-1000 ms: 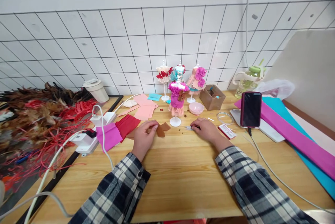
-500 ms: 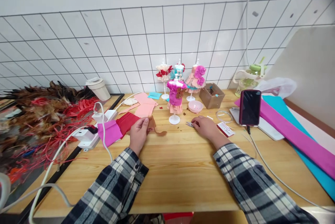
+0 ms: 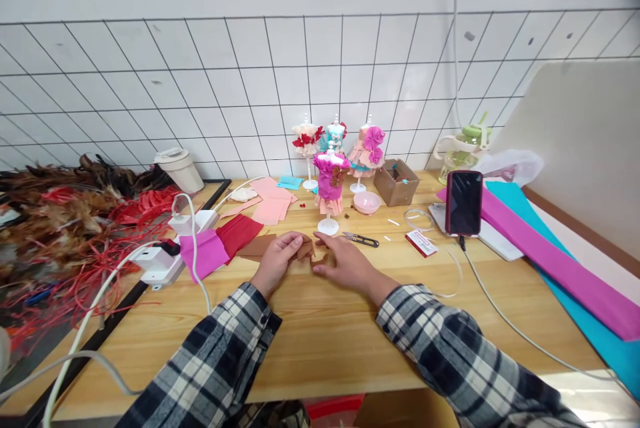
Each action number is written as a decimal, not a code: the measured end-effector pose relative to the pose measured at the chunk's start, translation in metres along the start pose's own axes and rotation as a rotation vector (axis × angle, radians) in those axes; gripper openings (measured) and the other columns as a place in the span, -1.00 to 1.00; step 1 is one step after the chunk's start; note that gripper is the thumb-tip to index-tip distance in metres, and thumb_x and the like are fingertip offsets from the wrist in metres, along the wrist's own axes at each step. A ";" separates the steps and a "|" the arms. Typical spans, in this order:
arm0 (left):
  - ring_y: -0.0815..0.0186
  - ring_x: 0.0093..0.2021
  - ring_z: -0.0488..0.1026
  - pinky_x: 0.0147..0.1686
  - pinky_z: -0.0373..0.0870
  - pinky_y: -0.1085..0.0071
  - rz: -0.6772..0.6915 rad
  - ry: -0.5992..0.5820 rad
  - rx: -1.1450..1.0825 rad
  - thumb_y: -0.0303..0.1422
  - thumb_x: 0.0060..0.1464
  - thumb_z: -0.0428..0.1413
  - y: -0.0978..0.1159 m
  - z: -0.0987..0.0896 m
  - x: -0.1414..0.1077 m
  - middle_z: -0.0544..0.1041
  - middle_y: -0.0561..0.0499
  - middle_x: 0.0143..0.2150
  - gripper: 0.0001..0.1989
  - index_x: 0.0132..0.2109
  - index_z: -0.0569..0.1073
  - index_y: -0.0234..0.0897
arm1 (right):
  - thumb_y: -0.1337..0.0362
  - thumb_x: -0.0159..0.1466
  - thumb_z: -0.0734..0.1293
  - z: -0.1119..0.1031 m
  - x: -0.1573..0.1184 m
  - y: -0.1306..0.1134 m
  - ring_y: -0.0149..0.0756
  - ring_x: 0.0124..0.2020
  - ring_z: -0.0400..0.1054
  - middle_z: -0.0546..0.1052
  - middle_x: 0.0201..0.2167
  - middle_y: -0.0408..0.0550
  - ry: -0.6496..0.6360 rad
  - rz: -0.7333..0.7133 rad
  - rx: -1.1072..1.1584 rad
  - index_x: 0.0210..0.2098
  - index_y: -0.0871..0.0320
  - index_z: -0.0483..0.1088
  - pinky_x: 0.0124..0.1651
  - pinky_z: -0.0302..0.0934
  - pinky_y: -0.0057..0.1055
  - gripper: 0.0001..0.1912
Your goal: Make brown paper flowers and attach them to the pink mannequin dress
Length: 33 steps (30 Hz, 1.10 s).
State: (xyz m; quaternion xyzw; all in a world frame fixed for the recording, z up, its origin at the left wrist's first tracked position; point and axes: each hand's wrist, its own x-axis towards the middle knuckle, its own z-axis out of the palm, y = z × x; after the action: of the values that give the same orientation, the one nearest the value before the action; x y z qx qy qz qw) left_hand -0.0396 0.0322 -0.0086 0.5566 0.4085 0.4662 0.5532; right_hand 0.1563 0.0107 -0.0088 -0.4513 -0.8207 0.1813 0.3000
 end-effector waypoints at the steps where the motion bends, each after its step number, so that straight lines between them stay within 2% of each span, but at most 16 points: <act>1: 0.29 -0.36 0.48 -0.33 0.41 0.37 -0.008 0.004 -0.032 -0.09 -0.02 0.16 -0.001 0.003 -0.001 0.55 -0.05 -0.36 -0.63 -0.22 0.50 -0.33 | 0.15 0.16 0.36 0.005 0.000 -0.004 -0.24 -0.09 0.33 0.50 -0.11 -0.05 -0.026 0.012 0.037 0.19 0.08 0.16 -0.04 0.16 -0.33 -0.37; 4: 0.34 -0.39 0.46 -0.38 0.40 0.43 -0.018 0.071 -0.060 -0.07 -0.08 0.20 -0.003 0.006 0.001 0.55 -0.04 -0.33 -0.60 -0.22 0.51 -0.33 | 0.27 0.24 0.27 0.009 0.000 -0.003 -0.31 -0.29 0.35 0.52 -0.37 -0.13 -0.046 0.076 0.023 -0.09 0.06 0.39 -0.23 0.16 -0.42 -0.76; 5: 0.36 -0.43 0.44 -0.41 0.38 0.45 -0.022 0.096 -0.054 -0.07 -0.10 0.20 -0.004 0.006 0.002 0.55 -0.02 -0.34 -0.59 -0.22 0.50 -0.32 | 0.29 0.25 0.25 0.007 0.000 0.000 -0.32 -0.31 0.35 0.52 -0.39 -0.14 -0.032 0.096 -0.001 -0.15 0.07 0.41 -0.25 0.15 -0.43 -0.81; 6: 0.38 -0.46 0.42 -0.43 0.37 0.46 -0.028 0.118 -0.043 -0.06 -0.10 0.21 -0.005 0.004 0.004 0.54 0.00 -0.36 -0.58 -0.22 0.50 -0.32 | 0.31 0.24 0.25 0.004 -0.001 0.003 -0.32 -0.31 0.34 0.51 -0.39 -0.14 -0.012 0.114 -0.021 -0.14 0.07 0.41 -0.26 0.14 -0.44 -0.80; 8: 0.38 -0.46 0.41 -0.43 0.36 0.46 -0.033 0.144 -0.010 -0.05 -0.09 0.19 -0.006 0.000 0.007 0.53 0.02 -0.38 -0.58 -0.21 0.49 -0.32 | 0.37 0.21 0.26 -0.003 -0.003 0.009 -0.32 -0.28 0.34 0.52 -0.36 -0.14 0.023 0.131 -0.045 0.01 0.08 0.33 -0.22 0.14 -0.44 -0.64; 10: 0.33 -0.39 0.44 -0.36 0.38 0.43 -0.014 0.158 0.048 -0.05 -0.04 0.15 -0.008 -0.004 0.009 0.54 0.01 -0.35 -0.58 -0.18 0.49 -0.32 | 0.40 0.20 0.26 -0.007 -0.005 0.012 -0.31 -0.25 0.33 0.52 -0.33 -0.13 0.029 0.120 -0.091 0.13 0.07 0.23 -0.19 0.13 -0.43 -0.51; 11: 0.31 -0.35 0.45 -0.32 0.37 0.42 0.003 0.169 0.098 -0.04 -0.01 0.12 -0.008 -0.006 0.009 0.54 0.00 -0.34 -0.58 -0.18 0.49 -0.31 | 0.39 0.22 0.25 -0.009 -0.005 0.012 -0.30 -0.23 0.32 0.52 -0.31 -0.12 0.022 0.102 -0.132 0.13 0.07 0.23 -0.18 0.13 -0.42 -0.52; 16: 0.30 -0.39 0.41 -0.34 0.32 0.42 0.075 0.303 0.402 -0.05 0.08 0.02 -0.006 -0.012 0.011 0.48 0.03 -0.43 -0.61 -0.26 0.49 -0.31 | 0.33 0.30 0.20 -0.018 -0.005 0.010 -0.23 -0.20 0.26 0.51 -0.27 -0.04 -0.002 -0.031 -0.390 -0.15 0.06 0.44 -0.13 0.08 -0.34 -0.78; 19: 0.30 -0.29 0.41 -0.27 0.34 0.41 0.176 0.427 0.488 -0.11 0.11 0.02 0.001 -0.012 0.008 0.48 -0.01 -0.30 -0.63 -0.10 0.43 -0.30 | 0.33 0.31 0.18 -0.028 -0.007 0.009 -0.20 -0.17 0.24 0.49 -0.24 0.01 0.034 -0.118 -0.497 -0.21 0.07 0.46 -0.13 0.05 -0.30 -0.78; 21: 0.27 -0.16 0.41 -0.15 0.35 0.38 0.279 0.444 0.501 -0.13 0.13 0.00 0.007 -0.010 0.004 0.47 -0.05 -0.16 -0.61 0.01 0.37 -0.27 | 0.31 0.32 0.16 -0.033 -0.009 0.008 -0.20 -0.16 0.23 0.47 -0.17 0.02 0.100 -0.173 -0.547 -0.18 0.05 0.46 -0.13 0.03 -0.29 -0.75; 22: 0.25 -0.09 0.41 -0.07 0.34 0.35 0.324 0.399 0.490 -0.13 0.15 0.00 0.009 -0.008 0.001 0.46 -0.08 -0.09 -0.60 0.04 0.35 -0.26 | 0.30 0.33 0.14 -0.034 -0.011 0.007 -0.21 -0.18 0.24 0.48 -0.18 0.01 0.129 -0.202 -0.559 -0.17 0.03 0.46 -0.14 0.03 -0.29 -0.74; 24: 0.21 0.06 0.36 0.06 0.29 0.29 0.359 0.205 0.435 -0.13 0.17 -0.02 0.011 -0.001 -0.004 0.41 -0.12 0.06 -0.58 0.09 0.32 -0.25 | 0.27 0.34 0.13 -0.033 -0.015 0.007 -0.23 -0.25 0.26 0.49 -0.29 -0.01 0.169 -0.241 -0.546 -0.15 0.01 0.45 -0.18 0.03 -0.30 -0.73; 26: 0.17 0.14 0.32 0.11 0.26 0.24 0.312 -0.032 0.357 -0.12 0.19 -0.05 0.009 0.006 -0.009 0.36 -0.17 0.15 -0.53 0.15 0.28 -0.26 | 0.24 0.33 0.14 -0.028 -0.018 0.006 -0.26 -0.32 0.28 0.48 -0.42 -0.04 0.209 -0.238 -0.477 -0.14 0.03 0.44 -0.22 0.05 -0.33 -0.74; 28: 0.13 0.17 0.30 0.14 0.25 0.20 0.242 -0.188 0.352 -0.08 0.15 -0.02 0.004 0.014 -0.012 0.32 -0.20 0.19 -0.44 0.21 0.22 -0.26 | 0.24 0.32 0.15 -0.023 -0.019 0.006 -0.29 -0.35 0.32 0.50 -0.42 -0.05 0.279 -0.190 -0.365 -0.15 0.06 0.43 -0.22 0.09 -0.36 -0.76; 31: 0.02 0.19 0.25 0.19 0.16 0.09 0.211 -0.228 0.581 -0.03 -0.10 0.21 -0.002 0.020 -0.013 0.33 -0.19 0.19 -0.27 0.18 0.29 -0.24 | 0.25 0.30 0.15 -0.021 -0.018 0.004 -0.32 -0.31 0.37 0.53 -0.31 -0.05 0.391 -0.099 -0.124 -0.18 0.09 0.39 -0.21 0.16 -0.41 -0.79; 33: 0.00 0.17 0.26 0.20 0.13 0.08 0.218 -0.241 0.693 -0.05 -0.20 0.28 -0.002 0.022 -0.013 0.37 -0.17 0.15 -0.30 0.10 0.39 -0.22 | 0.25 0.29 0.15 -0.022 -0.016 0.002 -0.36 -0.38 0.38 0.52 -0.34 -0.08 0.437 -0.005 0.059 -0.20 0.10 0.35 -0.31 0.18 -0.45 -0.82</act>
State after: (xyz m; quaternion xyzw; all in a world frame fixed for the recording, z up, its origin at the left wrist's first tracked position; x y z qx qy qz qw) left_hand -0.0212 0.0145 -0.0099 0.8016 0.4125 0.2875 0.3234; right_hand 0.1789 -0.0011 0.0014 -0.4690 -0.7317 0.1023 0.4840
